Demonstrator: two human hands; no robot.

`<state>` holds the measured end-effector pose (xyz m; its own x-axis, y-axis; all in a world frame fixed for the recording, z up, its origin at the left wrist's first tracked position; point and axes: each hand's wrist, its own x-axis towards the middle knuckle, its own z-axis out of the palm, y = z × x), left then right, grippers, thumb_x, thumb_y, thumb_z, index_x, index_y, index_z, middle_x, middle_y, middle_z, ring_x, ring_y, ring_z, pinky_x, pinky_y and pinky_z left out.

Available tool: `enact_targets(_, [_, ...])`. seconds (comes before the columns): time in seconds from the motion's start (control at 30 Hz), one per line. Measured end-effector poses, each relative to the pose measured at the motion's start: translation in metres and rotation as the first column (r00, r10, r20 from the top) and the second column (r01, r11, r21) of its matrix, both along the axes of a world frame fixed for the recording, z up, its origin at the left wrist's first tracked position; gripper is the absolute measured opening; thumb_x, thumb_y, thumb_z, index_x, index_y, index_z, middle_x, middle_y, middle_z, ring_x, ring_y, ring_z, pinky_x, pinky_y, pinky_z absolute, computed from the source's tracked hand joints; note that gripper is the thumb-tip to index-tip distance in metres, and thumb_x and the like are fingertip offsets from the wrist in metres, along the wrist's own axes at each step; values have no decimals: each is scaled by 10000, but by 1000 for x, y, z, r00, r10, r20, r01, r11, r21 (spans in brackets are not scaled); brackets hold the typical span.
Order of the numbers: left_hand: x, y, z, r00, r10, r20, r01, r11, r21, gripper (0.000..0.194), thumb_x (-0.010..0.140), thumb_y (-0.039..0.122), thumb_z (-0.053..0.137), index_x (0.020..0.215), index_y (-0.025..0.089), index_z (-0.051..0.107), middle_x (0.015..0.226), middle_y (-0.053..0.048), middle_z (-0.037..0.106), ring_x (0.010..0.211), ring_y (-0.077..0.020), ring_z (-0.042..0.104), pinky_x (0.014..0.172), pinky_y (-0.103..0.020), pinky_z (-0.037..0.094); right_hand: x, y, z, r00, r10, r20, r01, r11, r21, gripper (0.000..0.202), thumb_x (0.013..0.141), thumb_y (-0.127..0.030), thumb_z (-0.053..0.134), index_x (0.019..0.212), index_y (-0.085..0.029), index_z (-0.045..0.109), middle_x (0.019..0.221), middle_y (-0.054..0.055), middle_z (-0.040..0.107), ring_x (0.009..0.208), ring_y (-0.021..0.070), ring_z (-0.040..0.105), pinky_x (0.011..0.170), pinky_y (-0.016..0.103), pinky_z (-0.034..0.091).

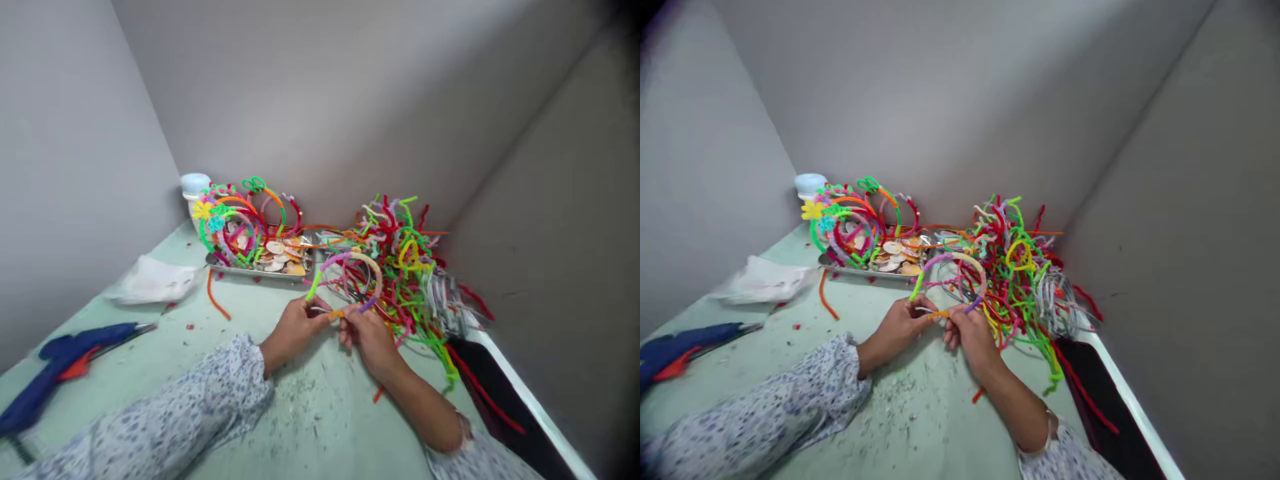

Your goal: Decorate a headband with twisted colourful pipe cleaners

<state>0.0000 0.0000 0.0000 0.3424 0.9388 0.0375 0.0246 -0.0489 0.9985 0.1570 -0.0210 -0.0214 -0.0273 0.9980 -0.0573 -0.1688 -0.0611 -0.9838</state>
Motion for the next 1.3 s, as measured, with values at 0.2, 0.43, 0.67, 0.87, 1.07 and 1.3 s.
enact_targets(0.2, [0,0,2,1000,6,26,-6,1000,0,214,685,315,704,730,129,610,574,16,594,507,-85,508,523,-209,396,-1,-2,1,1000,2,-17,-2,1000,1,206,777,-322,533,659,-154,553,516,-16,569,407,88,511,372,181,386])
enact_targets(0.43, [-1,0,-1,999,-31,45,31,1000,5,206,701,311,684,723,128,591,557,21,568,507,-88,483,534,-219,368,-2,-2,0,1000,-24,14,24,1000,-5,204,783,-338,550,695,-153,550,529,-19,567,417,89,509,385,186,383])
enact_targets(0.67, [-3,0,1,1000,0,8,0,1000,12,185,694,281,677,700,132,567,545,35,525,499,-76,433,507,-209,324,-3,-6,7,995,-21,103,22,1000,-7,235,797,-369,539,711,-151,547,504,-18,568,406,84,485,403,189,378])
enact_targets(0.87, [-2,-1,4,999,17,-27,-18,999,-29,133,690,235,653,693,133,568,565,34,514,472,-70,425,485,-213,320,-5,-8,9,987,-22,157,23,1000,-3,243,807,-372,526,709,-152,556,499,-19,573,409,81,483,418,189,379])
enact_targets(1.07, [0,-2,3,999,20,-46,-21,999,-24,132,706,244,641,720,134,570,560,35,514,471,-73,425,486,-213,325,-6,-8,10,992,-33,120,36,999,-24,242,793,-382,540,707,-156,553,490,-23,569,400,84,479,409,193,375])
enact_targets(1.3, [0,1,2,999,7,-49,-6,1000,14,170,745,299,616,756,132,584,572,36,523,480,-74,425,511,-217,337,-4,-7,10,993,-42,113,45,999,-21,239,804,-364,517,685,-159,541,489,-10,580,400,90,487,412,199,380])
